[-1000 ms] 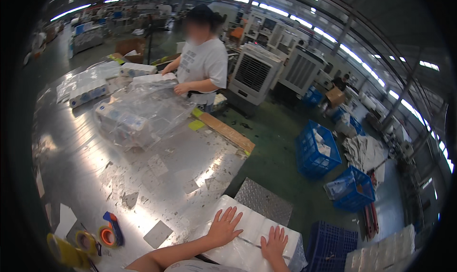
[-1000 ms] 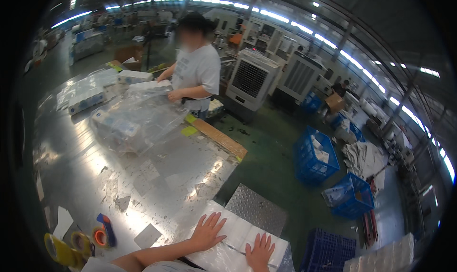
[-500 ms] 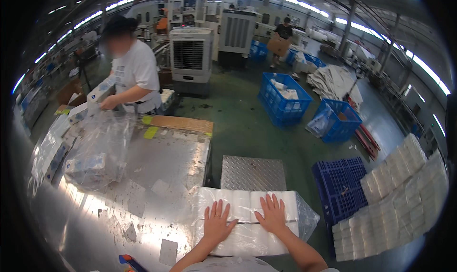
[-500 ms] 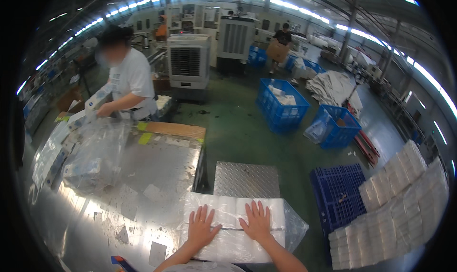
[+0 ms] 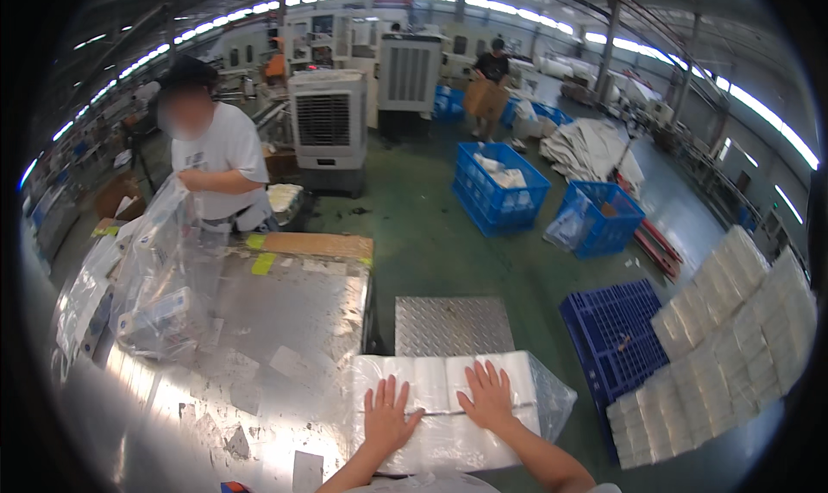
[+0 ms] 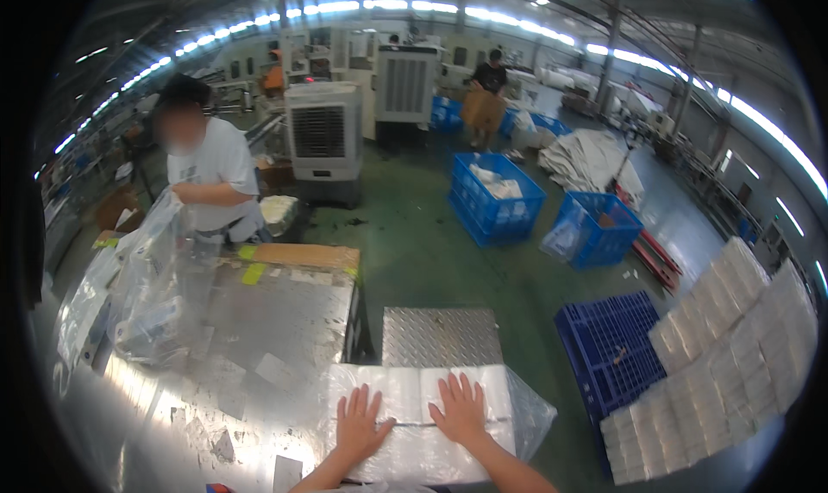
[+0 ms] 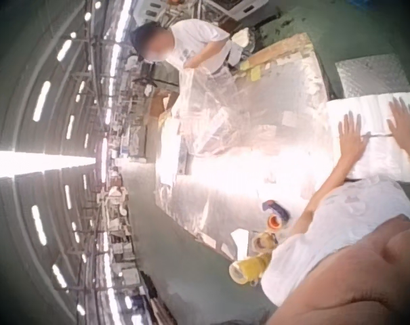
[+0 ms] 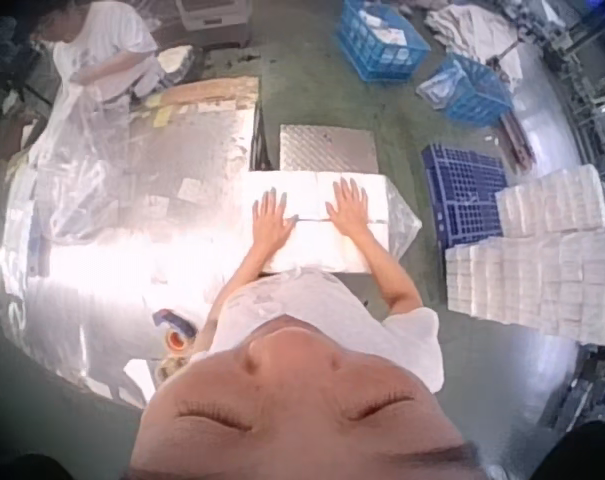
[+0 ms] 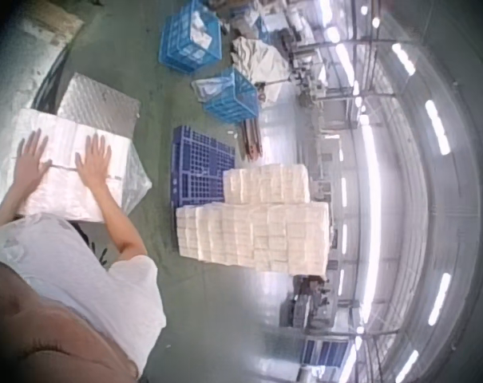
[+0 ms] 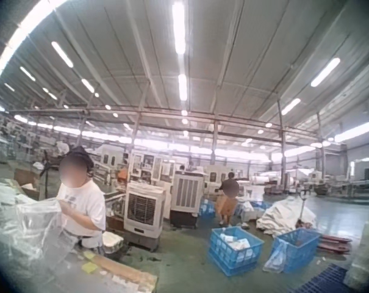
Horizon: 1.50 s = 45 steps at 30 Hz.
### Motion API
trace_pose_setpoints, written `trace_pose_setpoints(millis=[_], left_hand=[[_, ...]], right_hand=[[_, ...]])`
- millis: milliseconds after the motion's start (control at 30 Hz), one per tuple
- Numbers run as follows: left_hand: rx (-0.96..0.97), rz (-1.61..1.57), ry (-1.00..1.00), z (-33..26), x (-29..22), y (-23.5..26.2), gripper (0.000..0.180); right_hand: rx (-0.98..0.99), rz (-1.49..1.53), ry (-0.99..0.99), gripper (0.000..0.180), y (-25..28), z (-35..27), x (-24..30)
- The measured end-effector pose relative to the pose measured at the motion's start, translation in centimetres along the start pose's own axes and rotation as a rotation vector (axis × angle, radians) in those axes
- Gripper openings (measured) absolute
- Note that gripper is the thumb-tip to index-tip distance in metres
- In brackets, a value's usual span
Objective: The person places paper rolls into a large plastic bag, flattens the bag by hand, and applies tape using a tape dispenser to seal it.
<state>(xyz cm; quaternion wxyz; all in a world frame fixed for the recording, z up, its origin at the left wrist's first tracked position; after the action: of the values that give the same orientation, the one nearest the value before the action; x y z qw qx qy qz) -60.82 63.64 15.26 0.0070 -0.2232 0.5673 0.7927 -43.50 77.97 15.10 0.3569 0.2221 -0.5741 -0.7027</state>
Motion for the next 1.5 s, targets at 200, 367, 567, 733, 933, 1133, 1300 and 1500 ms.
trace_pose_setpoints(millis=[200,367,567,733,933,1133,1300,1500], left_hand=[[-0.06,-0.026,-0.039,-0.1,-0.4,0.2,0.06],[-0.097,0.001,-0.029,-0.8,-0.1,-0.7,0.06],[-0.093,0.038,-0.021,-0.3,0.3,-0.7,0.059],[-0.171,0.013,-0.052,-0.3,0.3,-0.2,0.059],[0.085,-0.315,0.043,2.4,2.3,1.1,0.07],[0.031,-1.41,0.186,14.4,3.6,18.9,0.083],[-0.357,-1.452,0.247,20.5,7.7,28.5,0.083],[-0.274,-1.307,0.232,16.2,10.0,23.5,0.086]], right_hand=[[-0.025,-0.023,0.021,0.059,0.0,-1.4,-0.4],[0.03,0.035,-0.011,0.059,0.3,-1.3,-0.4],[0.06,-0.032,-0.011,0.062,0.4,-0.3,0.5],[0.057,-0.075,-0.007,0.061,0.7,-0.5,0.4],[0.101,-0.057,-0.008,0.06,1.4,-1.1,0.5],[0.068,-0.062,-0.047,0.057,2.0,-0.5,-0.4],[0.081,-0.066,-0.054,0.056,2.1,-2.4,0.2],[0.1,-0.088,0.029,0.056,2.0,-1.4,0.8]])
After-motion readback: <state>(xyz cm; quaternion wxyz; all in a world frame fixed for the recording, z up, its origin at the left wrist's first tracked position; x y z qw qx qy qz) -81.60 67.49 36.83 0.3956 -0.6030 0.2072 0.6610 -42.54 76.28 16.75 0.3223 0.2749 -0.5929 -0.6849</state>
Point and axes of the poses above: each hand's wrist, its own z-axis towards the middle knuckle, its own y-axis out of the back of the hand, x = y × z, the point moved 1 cm from there along z, towards the middle knuckle, and after that the axes turned 1 degree about y, right-handed, at the moved point
